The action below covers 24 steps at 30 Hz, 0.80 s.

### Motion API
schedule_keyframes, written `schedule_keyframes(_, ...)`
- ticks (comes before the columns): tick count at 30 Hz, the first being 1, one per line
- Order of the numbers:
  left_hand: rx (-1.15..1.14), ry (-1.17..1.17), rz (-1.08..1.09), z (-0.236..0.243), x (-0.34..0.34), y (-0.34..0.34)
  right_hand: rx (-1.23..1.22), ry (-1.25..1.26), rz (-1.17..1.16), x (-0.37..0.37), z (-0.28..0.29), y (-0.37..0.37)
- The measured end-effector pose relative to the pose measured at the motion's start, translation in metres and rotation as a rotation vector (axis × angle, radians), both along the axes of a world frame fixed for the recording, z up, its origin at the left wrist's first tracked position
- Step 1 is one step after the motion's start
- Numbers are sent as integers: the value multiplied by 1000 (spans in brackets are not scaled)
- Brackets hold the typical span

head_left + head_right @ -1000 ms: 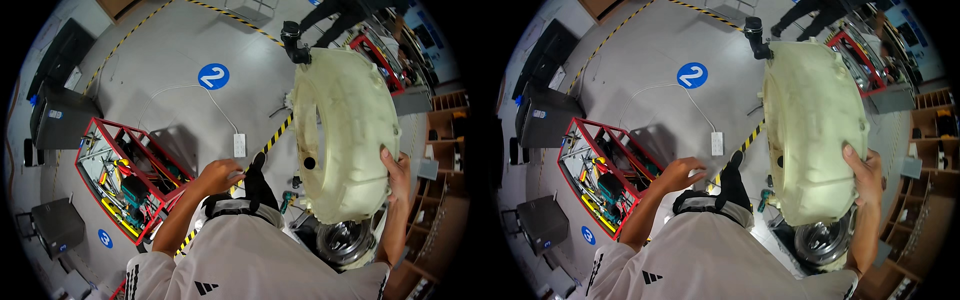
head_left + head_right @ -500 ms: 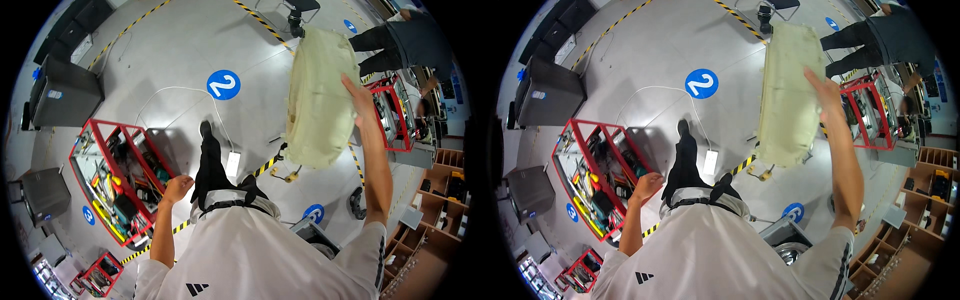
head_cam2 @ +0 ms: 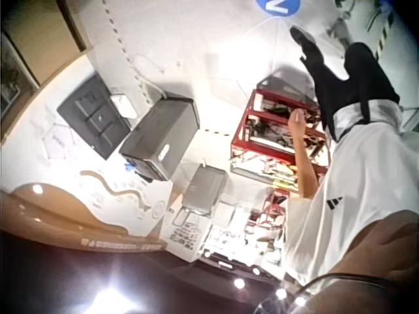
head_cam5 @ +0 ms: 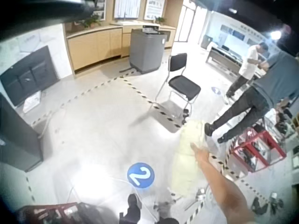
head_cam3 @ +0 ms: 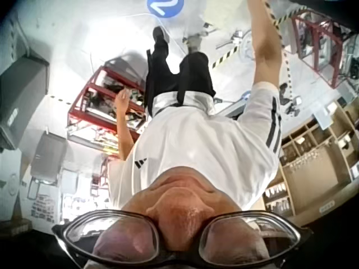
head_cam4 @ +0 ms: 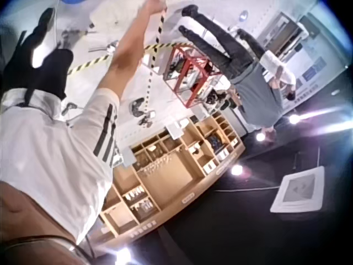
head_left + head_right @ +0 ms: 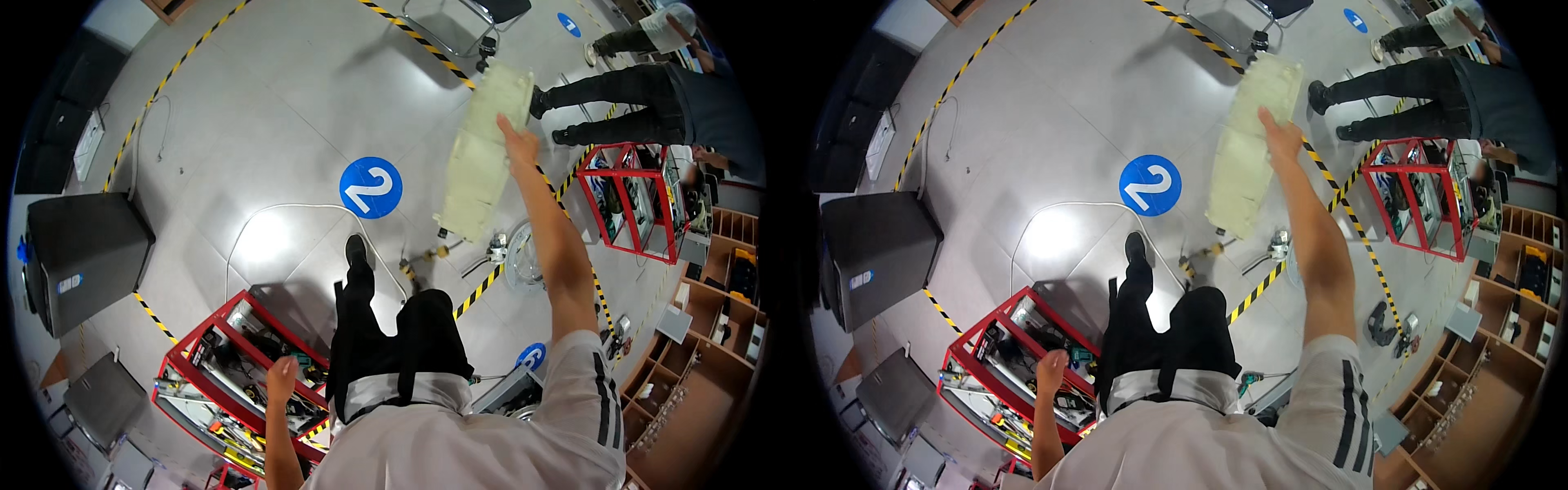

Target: The person removes a plastic component from the top of an internal washing machine drum assembly and then uses a screwdriver to reattach a metal access panel to the back of the machine's outer housing.

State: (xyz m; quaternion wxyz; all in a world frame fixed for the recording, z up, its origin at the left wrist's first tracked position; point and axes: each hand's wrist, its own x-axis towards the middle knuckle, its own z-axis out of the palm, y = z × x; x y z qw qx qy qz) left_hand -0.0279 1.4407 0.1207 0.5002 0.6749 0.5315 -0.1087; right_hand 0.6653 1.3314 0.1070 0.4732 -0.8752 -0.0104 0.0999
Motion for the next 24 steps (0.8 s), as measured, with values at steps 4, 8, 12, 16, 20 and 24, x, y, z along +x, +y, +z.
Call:
schedule_keyframes(4,-4,18,-124,-17,-39,0,-147,-135,-14,0,-62,97)
schedule_keyframes(8,-201,128,86,-6,-16,-11,-402,-182,54,-10,-154,155)
schedule_keyframes(12,-326,223,372,-25,-44,-48,-354,-278,186,-59,-238,208)
schedule_keyframes(16,-412,351,425,-23,-43,-62,-311,-228,369,-125,-270,253)
schedule_keyframes(20,-447,358,465,-23,-40,-60,-326,-168,530,-186,-309,280)
schedule_keyframes(24,-445,341,521,-24,-32,-60,-313,-90,602,-234,-340,304)
